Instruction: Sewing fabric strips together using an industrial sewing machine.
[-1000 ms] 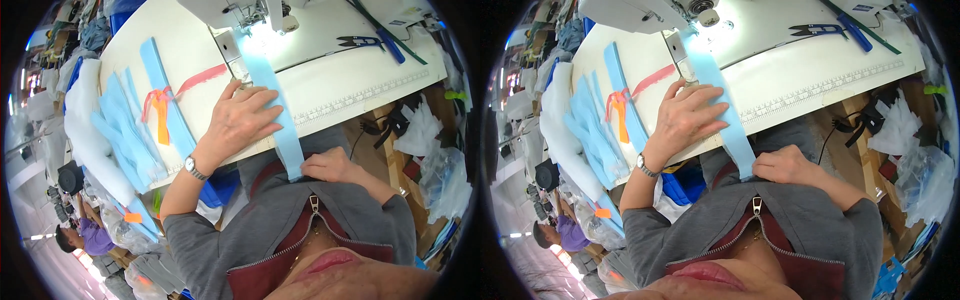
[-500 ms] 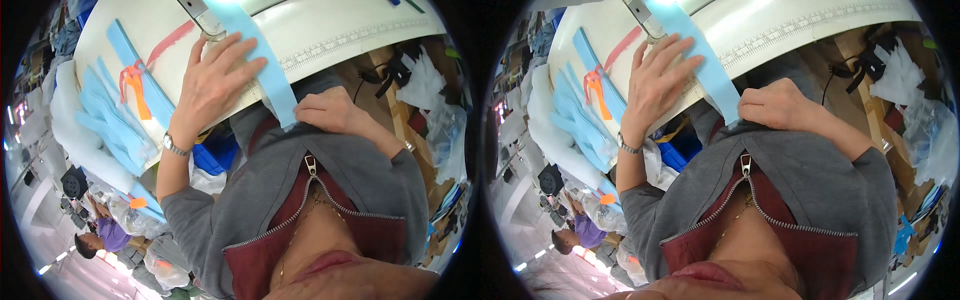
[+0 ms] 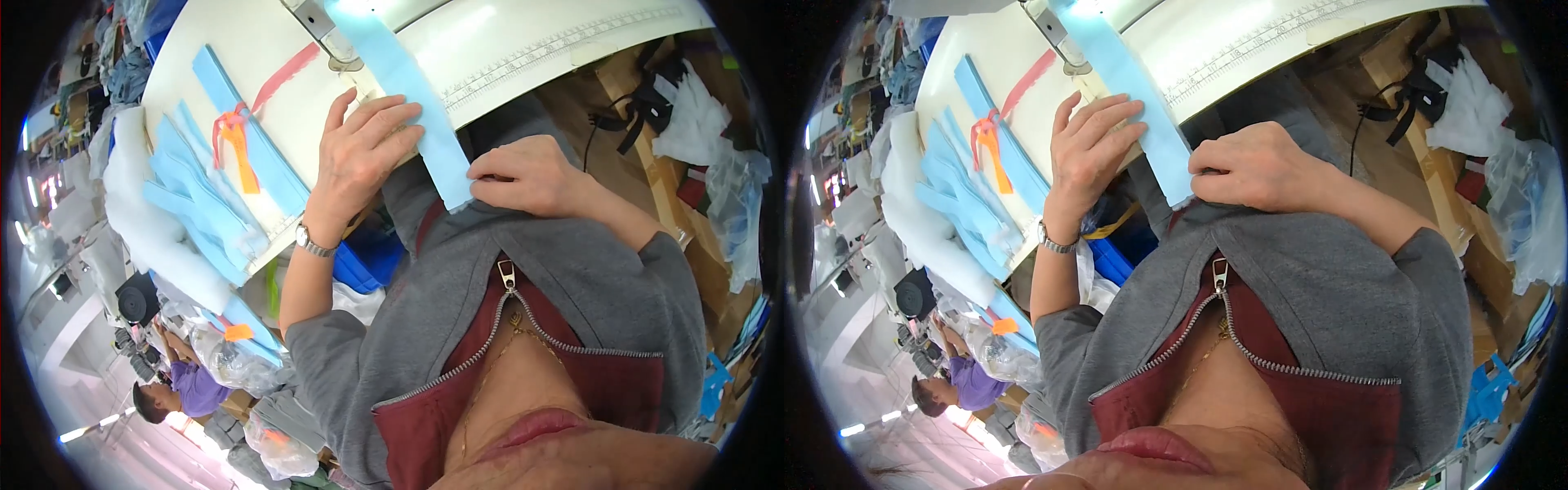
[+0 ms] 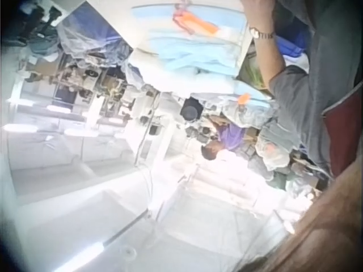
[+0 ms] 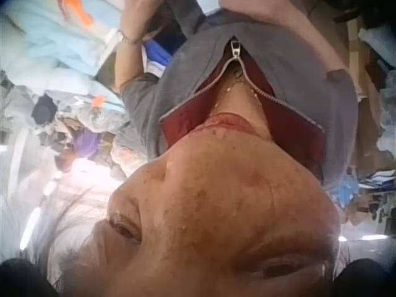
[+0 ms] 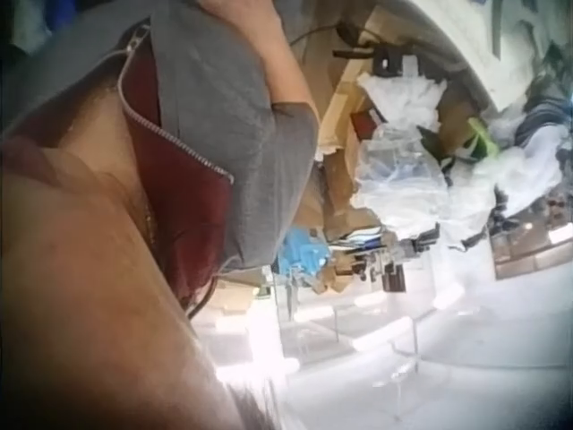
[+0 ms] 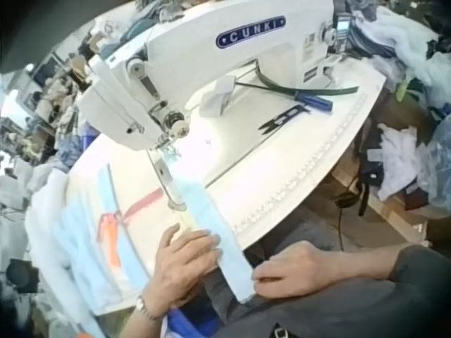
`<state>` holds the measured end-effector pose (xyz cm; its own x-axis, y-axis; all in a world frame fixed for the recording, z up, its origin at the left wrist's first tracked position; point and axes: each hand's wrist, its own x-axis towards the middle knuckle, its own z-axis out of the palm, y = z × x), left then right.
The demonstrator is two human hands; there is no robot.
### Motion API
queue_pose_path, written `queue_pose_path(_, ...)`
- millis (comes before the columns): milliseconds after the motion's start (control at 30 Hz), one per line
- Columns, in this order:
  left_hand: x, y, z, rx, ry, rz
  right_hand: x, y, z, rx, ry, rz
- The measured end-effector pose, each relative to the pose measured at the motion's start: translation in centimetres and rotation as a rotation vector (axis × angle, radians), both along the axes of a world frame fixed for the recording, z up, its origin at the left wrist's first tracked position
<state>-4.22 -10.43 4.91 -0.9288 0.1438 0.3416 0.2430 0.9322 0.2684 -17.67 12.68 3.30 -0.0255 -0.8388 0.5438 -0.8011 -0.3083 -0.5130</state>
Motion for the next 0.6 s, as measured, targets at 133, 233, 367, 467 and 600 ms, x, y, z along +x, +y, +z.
queue_pose_path(133, -0.02, 0.05, 0.05, -0.017, 0.002, -0.005, 0.11, -0.04, -0.03, -0.04, 0.014, -0.01)
queue_pose_path(233, 0.05, 0.06, 0.03, -0.019, -0.001, -0.012, 0.17, 0.03, -0.13, -0.048, 0.008, -0.008)
queue_pose_path(367, 0.08, 0.04, -0.01, -0.004, -0.007, -0.018, 0.17, 0.14, -0.22, -0.029, 0.004, -0.007)
queue_pose_path(467, -0.06, 0.01, -0.04, 0.022, -0.013, -0.015, 0.08, 0.12, -0.32, -0.009, -0.027, 0.001)
queue_pose_path(600, -0.49, -0.13, -0.25, 0.054, -0.039, -0.003, -0.13, 0.16, -0.68, 0.018, -0.062, 0.02)
